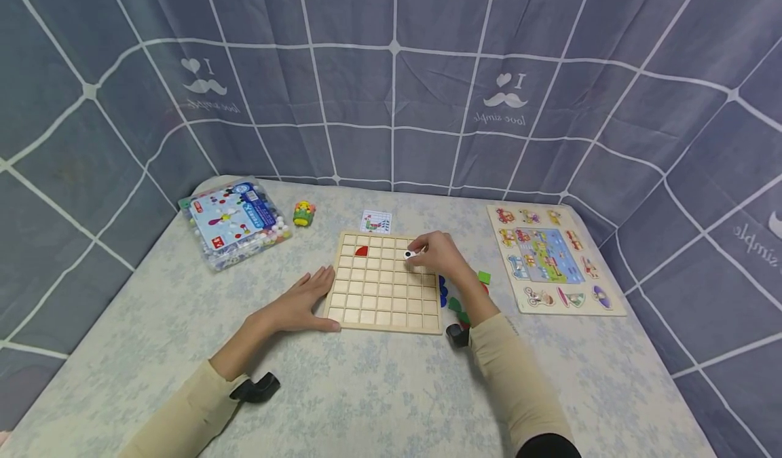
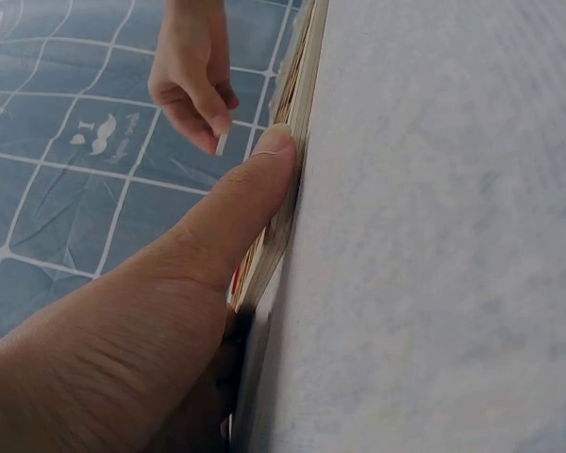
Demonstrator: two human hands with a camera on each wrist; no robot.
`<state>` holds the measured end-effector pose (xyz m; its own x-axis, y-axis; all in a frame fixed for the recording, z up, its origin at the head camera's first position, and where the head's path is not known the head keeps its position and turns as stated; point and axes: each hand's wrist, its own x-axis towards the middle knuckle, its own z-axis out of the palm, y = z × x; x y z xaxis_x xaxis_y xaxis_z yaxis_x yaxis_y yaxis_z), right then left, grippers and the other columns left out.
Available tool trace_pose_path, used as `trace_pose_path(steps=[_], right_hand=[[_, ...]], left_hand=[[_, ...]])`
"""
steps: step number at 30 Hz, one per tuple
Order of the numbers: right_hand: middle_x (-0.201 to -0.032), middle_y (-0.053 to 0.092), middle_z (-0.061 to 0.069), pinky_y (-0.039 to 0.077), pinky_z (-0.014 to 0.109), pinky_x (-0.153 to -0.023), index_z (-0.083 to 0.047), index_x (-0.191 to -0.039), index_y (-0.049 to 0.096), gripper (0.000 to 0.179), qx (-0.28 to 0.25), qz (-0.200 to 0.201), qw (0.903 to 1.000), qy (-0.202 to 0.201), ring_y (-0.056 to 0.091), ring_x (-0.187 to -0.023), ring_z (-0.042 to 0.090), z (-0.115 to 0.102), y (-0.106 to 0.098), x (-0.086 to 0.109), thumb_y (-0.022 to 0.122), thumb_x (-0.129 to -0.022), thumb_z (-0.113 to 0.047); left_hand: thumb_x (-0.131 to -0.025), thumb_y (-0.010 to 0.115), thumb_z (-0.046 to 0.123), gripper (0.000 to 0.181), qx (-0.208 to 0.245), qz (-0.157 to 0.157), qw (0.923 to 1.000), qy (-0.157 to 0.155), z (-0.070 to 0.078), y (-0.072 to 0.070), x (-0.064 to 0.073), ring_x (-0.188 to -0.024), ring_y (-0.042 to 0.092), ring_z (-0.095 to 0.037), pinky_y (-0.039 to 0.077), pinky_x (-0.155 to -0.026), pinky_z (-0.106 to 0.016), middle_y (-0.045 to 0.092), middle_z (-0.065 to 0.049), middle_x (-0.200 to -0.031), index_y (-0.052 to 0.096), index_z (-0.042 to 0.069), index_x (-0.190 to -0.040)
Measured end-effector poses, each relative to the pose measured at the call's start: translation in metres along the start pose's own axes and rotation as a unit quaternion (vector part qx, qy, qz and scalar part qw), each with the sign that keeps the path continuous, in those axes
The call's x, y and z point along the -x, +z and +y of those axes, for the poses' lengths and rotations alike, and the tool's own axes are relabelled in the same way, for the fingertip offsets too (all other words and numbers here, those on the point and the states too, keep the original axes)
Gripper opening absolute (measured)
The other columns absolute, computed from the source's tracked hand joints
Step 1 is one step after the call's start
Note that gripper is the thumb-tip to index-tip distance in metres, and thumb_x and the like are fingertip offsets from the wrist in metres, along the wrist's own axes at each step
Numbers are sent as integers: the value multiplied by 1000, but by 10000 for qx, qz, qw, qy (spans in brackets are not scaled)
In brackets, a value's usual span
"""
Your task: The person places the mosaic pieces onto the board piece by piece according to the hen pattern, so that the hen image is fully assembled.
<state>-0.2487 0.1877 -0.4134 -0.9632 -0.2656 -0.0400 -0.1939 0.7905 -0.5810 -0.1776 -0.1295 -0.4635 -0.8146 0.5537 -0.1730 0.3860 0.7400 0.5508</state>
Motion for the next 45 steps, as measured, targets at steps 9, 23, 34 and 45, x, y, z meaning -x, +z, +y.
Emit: trace_pose_path(steps=[9,23,34,45], right_hand=[[-99,73,7,47,31,-71,-10,-106,75,27,-21,-47,9992,-389,57,-85,19,-15,11,-9,78,-82,-24],[-102,73,5,46,28,-69,-12,-103,76,24,-205,-447,9977,-469,58,-86,18,-46,35,-25,78,-82,-23],[-90,76,1,50,37,-89,-13,-98,78,18,-67,-623,9968,-486,65,-81,14,-66,57,-40,79,-82,-22],[-85,75,-1,52,29,-75,-13,-94,79,17,336,-603,9972,-279,65,-76,11,-70,65,-47,81,-79,-21]], left_hand=[[-78,72,60,118,39,10,10000,10,0,0,0,-153,2,-31,5,-124,-52,2,-16,-164,7,0,-155],[-79,71,61,117,2,-47,10000,-19,2,0,-1,-153,2,-30,4,-124,-52,3,-15,-165,7,1,-156],[-79,70,62,117,-94,16,10000,28,-3,-1,-1,-153,3,-31,5,-124,-52,3,-16,-164,8,0,-156],[-79,70,62,117,-109,41,9999,-36,1,0,0,-153,3,-31,5,-124,-52,4,-17,-164,9,-1,-155]])
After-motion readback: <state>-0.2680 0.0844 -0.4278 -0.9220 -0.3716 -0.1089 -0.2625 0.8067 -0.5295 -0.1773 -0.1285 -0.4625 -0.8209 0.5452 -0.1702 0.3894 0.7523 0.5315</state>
